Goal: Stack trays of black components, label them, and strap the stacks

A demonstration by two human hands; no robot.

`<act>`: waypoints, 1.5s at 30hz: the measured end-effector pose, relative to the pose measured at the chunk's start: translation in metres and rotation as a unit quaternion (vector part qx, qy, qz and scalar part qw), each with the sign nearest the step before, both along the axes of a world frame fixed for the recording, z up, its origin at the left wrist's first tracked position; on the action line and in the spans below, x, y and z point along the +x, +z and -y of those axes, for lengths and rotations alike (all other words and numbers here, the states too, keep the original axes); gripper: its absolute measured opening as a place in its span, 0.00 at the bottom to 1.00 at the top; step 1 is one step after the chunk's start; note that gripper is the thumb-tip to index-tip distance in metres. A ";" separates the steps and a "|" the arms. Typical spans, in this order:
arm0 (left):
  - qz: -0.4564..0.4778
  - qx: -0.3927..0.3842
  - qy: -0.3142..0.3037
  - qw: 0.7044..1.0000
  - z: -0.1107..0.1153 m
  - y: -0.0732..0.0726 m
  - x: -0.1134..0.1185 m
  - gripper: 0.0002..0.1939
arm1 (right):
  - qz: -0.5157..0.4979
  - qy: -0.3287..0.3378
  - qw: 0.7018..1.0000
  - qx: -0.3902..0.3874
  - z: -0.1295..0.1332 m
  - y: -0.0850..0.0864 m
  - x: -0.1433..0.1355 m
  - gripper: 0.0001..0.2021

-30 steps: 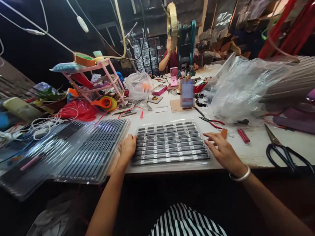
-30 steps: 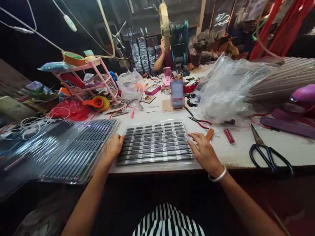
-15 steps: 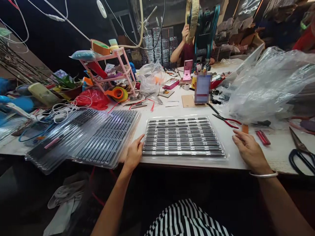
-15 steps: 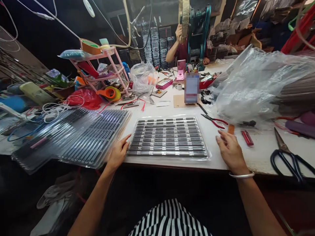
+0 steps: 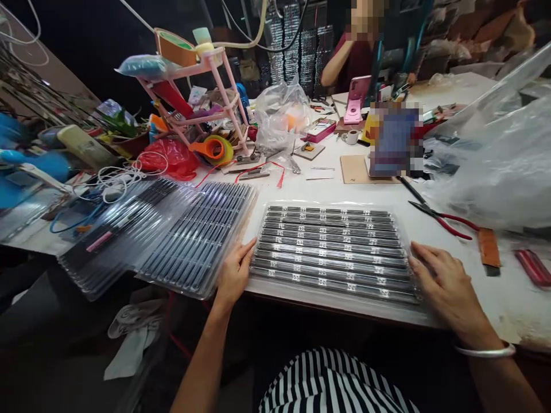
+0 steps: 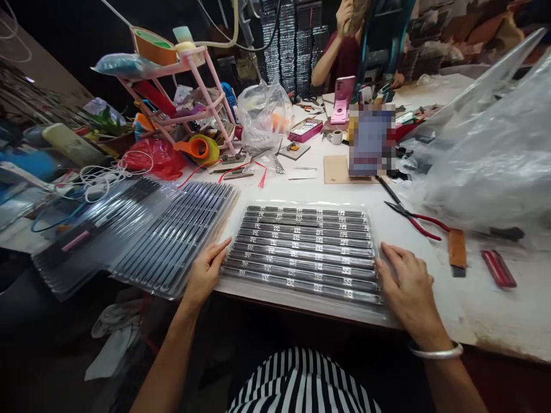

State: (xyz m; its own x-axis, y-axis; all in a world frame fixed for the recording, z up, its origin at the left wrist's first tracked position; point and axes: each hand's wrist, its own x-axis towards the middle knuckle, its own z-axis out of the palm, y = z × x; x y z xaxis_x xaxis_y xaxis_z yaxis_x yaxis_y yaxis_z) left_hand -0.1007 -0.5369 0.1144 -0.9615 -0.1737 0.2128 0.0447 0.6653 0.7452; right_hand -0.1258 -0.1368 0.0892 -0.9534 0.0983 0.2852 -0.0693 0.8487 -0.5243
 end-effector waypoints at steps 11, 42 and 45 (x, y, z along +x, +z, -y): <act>0.046 -0.027 -0.063 0.997 0.001 0.010 0.007 0.22 | 0.085 -0.031 0.973 -0.214 0.013 0.024 0.000 0.29; -0.039 0.275 0.131 0.952 0.006 0.014 0.031 0.29 | 0.063 0.004 0.787 -0.614 0.039 0.077 0.011 0.27; -0.079 0.265 0.146 0.950 0.011 0.024 0.043 0.25 | 0.051 -0.073 0.776 -0.624 0.023 0.067 0.007 0.27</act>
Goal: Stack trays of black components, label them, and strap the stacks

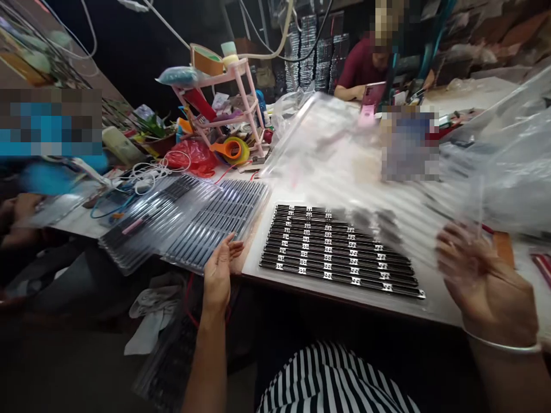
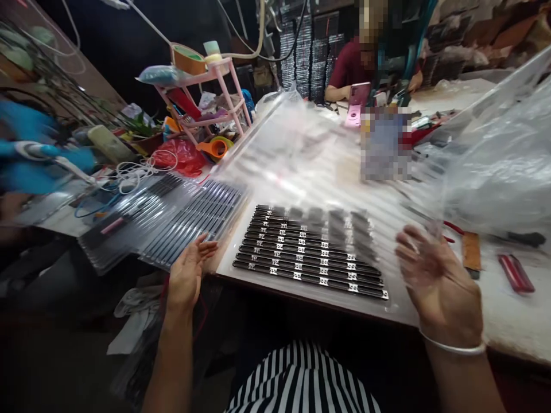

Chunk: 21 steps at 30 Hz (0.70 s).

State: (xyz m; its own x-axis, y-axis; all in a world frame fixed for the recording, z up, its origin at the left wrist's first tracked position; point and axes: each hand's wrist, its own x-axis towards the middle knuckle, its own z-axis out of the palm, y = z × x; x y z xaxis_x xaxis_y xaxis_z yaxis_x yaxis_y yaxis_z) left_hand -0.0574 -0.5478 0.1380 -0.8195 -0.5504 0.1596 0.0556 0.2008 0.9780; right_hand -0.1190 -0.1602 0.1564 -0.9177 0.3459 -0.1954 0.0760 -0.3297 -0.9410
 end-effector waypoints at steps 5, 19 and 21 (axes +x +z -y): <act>0.036 -0.168 -0.025 0.985 -0.001 0.006 0.004 0.16 | 0.081 0.001 0.996 0.047 -0.040 -0.020 0.006 0.28; 0.024 -0.680 -0.307 0.665 -0.061 0.021 -0.139 0.13 | 0.114 -0.060 0.991 0.028 -0.061 -0.038 0.027 0.31; 0.031 -0.712 -0.307 0.630 -0.064 0.020 -0.144 0.13 | 0.098 -0.053 0.993 0.026 -0.064 -0.041 0.028 0.30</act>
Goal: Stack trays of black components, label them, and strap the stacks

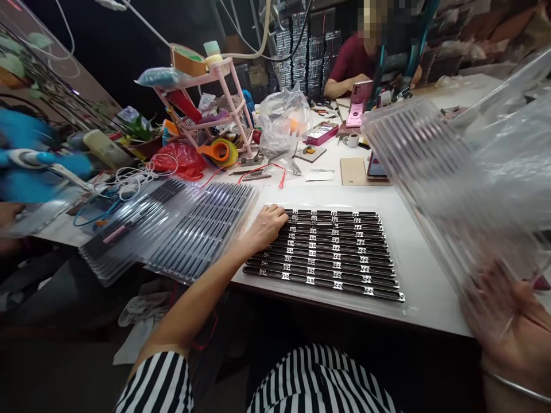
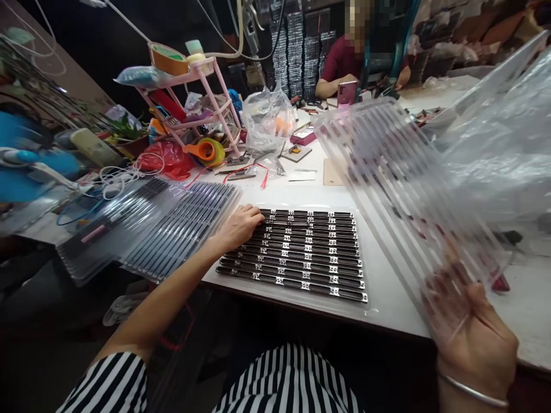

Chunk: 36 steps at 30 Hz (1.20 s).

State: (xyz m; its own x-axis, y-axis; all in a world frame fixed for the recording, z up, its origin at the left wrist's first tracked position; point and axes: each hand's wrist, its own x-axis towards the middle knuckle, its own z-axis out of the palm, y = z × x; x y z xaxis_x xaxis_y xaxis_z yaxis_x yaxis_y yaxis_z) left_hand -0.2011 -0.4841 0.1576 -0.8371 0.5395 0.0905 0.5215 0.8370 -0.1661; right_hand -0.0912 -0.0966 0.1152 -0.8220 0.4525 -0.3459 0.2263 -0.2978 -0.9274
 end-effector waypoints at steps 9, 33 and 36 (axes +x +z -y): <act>-0.030 -0.036 -0.038 0.998 -0.008 0.002 0.000 0.10 | 0.019 -0.111 0.985 -0.134 -0.004 0.000 -0.011 0.19; -0.019 0.023 -0.054 0.998 -0.064 0.009 0.004 0.12 | -0.027 -0.178 0.940 -0.289 0.001 0.011 -0.012 0.17; -0.014 0.112 0.009 0.994 -0.050 0.008 0.027 0.12 | -0.036 -0.178 0.942 -0.283 0.001 0.011 -0.012 0.17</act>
